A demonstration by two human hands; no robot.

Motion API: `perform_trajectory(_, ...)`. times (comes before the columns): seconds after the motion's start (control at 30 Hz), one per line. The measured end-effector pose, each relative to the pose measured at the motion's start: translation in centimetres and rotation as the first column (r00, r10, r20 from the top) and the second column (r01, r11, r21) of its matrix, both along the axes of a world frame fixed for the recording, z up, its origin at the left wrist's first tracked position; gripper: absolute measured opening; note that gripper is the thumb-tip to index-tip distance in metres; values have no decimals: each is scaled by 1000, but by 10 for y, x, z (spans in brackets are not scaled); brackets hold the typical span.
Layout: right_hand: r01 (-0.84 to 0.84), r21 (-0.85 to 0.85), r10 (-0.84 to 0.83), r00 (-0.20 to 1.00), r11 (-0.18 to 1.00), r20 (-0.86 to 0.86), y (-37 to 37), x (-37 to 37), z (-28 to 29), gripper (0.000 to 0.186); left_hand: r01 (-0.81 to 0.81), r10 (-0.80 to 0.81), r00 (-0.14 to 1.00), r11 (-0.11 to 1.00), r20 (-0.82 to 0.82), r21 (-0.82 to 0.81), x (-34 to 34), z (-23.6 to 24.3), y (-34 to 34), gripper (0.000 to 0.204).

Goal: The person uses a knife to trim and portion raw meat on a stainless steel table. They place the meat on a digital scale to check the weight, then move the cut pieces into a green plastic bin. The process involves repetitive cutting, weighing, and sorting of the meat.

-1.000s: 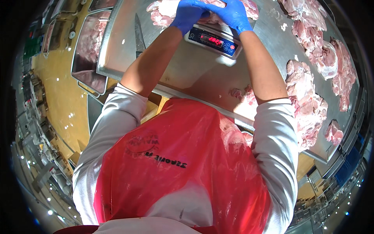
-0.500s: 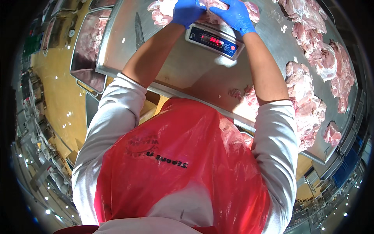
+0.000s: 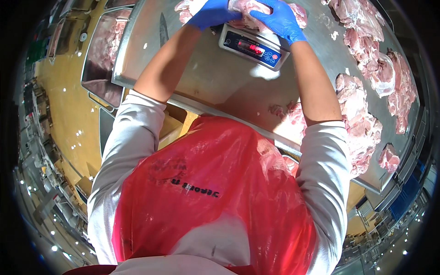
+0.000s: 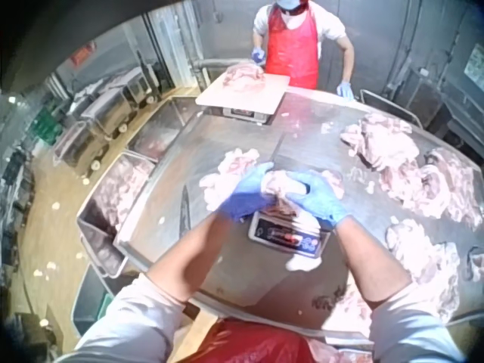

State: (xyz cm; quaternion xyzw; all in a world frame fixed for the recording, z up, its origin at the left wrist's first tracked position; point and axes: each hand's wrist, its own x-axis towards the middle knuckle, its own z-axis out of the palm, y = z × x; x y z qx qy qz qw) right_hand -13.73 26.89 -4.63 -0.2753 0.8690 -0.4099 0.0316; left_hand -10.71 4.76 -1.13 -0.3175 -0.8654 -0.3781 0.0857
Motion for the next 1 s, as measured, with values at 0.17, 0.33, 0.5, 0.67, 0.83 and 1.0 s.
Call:
perform_trajectory(0.17, 24, 34, -23, 999, 999, -23, -17, 24, 41, 45, 108, -90, 917, 994, 388, -26, -21, 1, 5, 23)
perform_trajectory(0.33, 15, -126, 0, 993, 992, 118, -16, 29, 51, 44, -78, 102, 982, 985, 157, -155, -24, -12, 20, 20)
perform_trajectory(0.5, 12, -167, 1, 997, 986, 79, -15, 27, 50, 41, -212, 214, 977, 955, -15, -205, -34, -50, 13, 43)
perform_trajectory(0.67, 118, -115, -118, 993, 986, 7, -2, 31, 44, 39, -269, 171, 824, 957, 540, 107, -20, 33, -37, 63)
perform_trajectory(0.83, 351, -210, -345, 936, 913, 64, 18, 23, 84, 32, -600, 94, 729, 565, 678, 566, 2, 26, -138, 66)
perform_trajectory(1.0, 346, -519, -419, 908, 782, -27, 102, -1, 77, 32, -778, 290, 568, 494, 770, 388, 73, -1, -188, 62)
